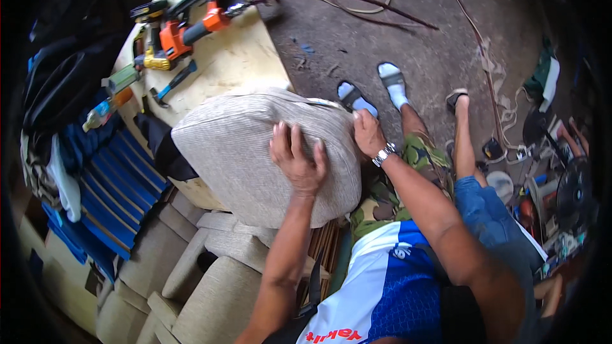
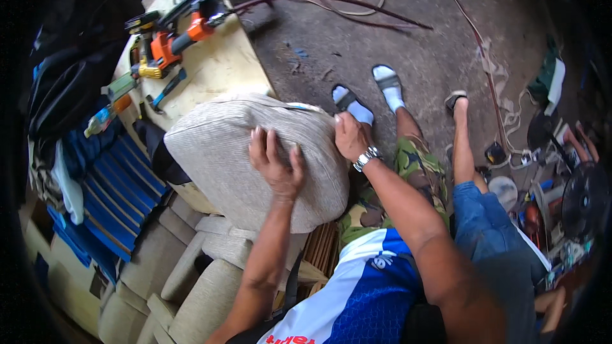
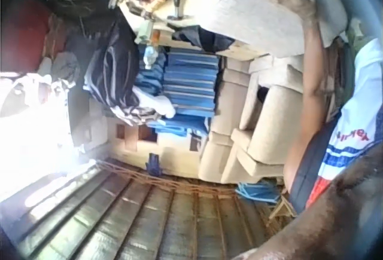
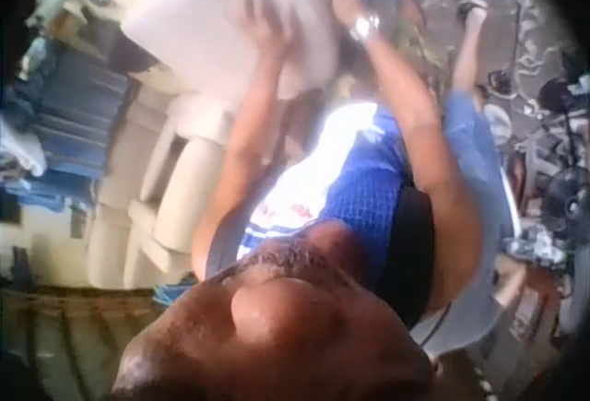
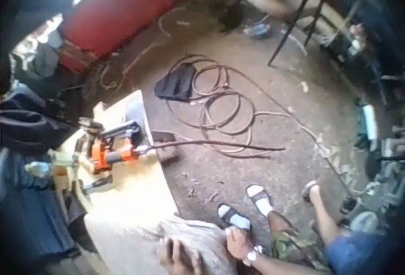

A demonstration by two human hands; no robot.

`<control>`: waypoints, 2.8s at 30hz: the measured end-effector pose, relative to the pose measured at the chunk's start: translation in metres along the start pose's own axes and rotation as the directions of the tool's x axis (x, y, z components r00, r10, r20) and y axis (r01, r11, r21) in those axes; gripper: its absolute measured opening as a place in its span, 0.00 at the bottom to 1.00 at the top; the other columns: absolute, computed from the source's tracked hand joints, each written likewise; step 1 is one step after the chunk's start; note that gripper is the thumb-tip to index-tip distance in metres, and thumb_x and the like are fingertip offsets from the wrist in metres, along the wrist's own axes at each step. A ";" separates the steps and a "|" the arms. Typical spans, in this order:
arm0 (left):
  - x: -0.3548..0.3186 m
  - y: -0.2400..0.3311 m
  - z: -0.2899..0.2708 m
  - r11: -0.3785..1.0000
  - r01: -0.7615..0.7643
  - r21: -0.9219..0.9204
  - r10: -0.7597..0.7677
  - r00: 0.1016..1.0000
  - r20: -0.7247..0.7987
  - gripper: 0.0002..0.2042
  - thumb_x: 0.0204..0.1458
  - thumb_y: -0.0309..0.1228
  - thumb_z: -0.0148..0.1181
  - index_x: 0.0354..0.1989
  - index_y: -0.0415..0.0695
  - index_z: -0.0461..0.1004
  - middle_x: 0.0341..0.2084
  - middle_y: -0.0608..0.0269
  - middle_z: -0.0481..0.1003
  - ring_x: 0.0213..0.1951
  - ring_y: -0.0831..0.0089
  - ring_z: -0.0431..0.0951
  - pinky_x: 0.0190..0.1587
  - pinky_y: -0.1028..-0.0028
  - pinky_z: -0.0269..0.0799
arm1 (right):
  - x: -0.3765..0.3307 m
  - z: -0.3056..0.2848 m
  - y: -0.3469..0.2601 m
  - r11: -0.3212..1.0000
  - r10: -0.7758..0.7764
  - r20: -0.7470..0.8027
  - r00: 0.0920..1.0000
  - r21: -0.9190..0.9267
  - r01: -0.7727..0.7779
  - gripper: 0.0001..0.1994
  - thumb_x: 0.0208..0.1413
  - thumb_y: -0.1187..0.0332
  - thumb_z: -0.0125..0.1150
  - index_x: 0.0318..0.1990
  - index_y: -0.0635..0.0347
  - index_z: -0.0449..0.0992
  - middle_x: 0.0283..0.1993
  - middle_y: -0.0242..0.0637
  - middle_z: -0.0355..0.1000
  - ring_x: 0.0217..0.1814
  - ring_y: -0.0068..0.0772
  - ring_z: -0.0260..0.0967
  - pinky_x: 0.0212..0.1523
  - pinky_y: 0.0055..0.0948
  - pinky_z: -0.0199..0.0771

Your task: The person uses a hammer to shape a piece of white foam on a workbench. They then cover the foam with a piece of beige fabric, smoothing and tucking the material around the edges to fit the cushion shape.

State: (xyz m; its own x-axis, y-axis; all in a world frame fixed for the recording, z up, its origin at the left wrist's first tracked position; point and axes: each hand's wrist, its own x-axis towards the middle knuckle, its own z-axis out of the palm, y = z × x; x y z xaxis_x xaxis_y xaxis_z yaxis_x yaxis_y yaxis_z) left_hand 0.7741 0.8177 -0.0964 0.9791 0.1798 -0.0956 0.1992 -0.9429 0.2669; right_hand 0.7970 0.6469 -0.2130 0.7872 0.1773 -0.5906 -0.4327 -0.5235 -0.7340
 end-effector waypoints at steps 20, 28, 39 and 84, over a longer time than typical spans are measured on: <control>0.182 -0.027 0.066 0.955 -0.286 -0.083 0.192 0.378 0.906 0.12 0.57 0.37 0.55 0.36 0.39 0.76 0.31 0.47 0.79 0.39 0.48 0.80 0.43 0.54 0.74 | -0.004 0.000 0.001 0.929 0.206 0.076 0.976 0.299 -0.220 0.11 0.64 0.64 0.53 0.40 0.64 0.72 0.32 0.49 0.74 0.35 0.48 0.73 0.39 0.43 0.71; 0.183 0.009 0.070 0.983 -0.178 -0.031 0.084 0.298 0.951 0.22 0.60 0.48 0.54 0.39 0.37 0.77 0.35 0.42 0.79 0.43 0.47 0.80 0.47 0.55 0.73 | 0.008 0.004 -0.015 0.948 0.195 0.030 0.980 0.251 -0.196 0.16 0.65 0.56 0.51 0.39 0.63 0.71 0.37 0.55 0.74 0.40 0.60 0.72 0.41 0.50 0.71; 0.175 0.021 0.108 0.978 -0.115 0.173 -0.115 0.394 0.912 0.17 0.61 0.43 0.51 0.50 0.44 0.71 0.44 0.43 0.78 0.50 0.46 0.77 0.52 0.52 0.71 | 0.056 0.026 -0.011 0.910 0.414 -0.064 0.908 0.053 -0.411 0.20 0.65 0.56 0.43 0.36 0.64 0.76 0.36 0.60 0.76 0.39 0.64 0.74 0.42 0.55 0.72; 0.111 0.005 -0.008 0.835 -0.546 -0.073 0.387 0.488 0.782 0.34 0.60 0.61 0.42 0.65 0.46 0.65 0.64 0.56 0.66 0.67 0.58 0.63 0.70 0.56 0.51 | 0.103 0.055 0.029 0.934 0.316 0.229 0.921 0.098 -0.345 0.28 0.65 0.48 0.41 0.40 0.65 0.81 0.45 0.60 0.76 0.52 0.62 0.72 0.54 0.51 0.70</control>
State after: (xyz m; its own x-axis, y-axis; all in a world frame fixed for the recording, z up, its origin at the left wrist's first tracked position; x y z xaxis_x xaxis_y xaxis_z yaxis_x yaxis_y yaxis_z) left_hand 0.8842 0.8349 -0.0977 0.5218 -0.4965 -0.6937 -0.3648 -0.8649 0.3447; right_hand 0.8411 0.6959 -0.3137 0.4871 0.1890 -0.8527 -0.7184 -0.4685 -0.5142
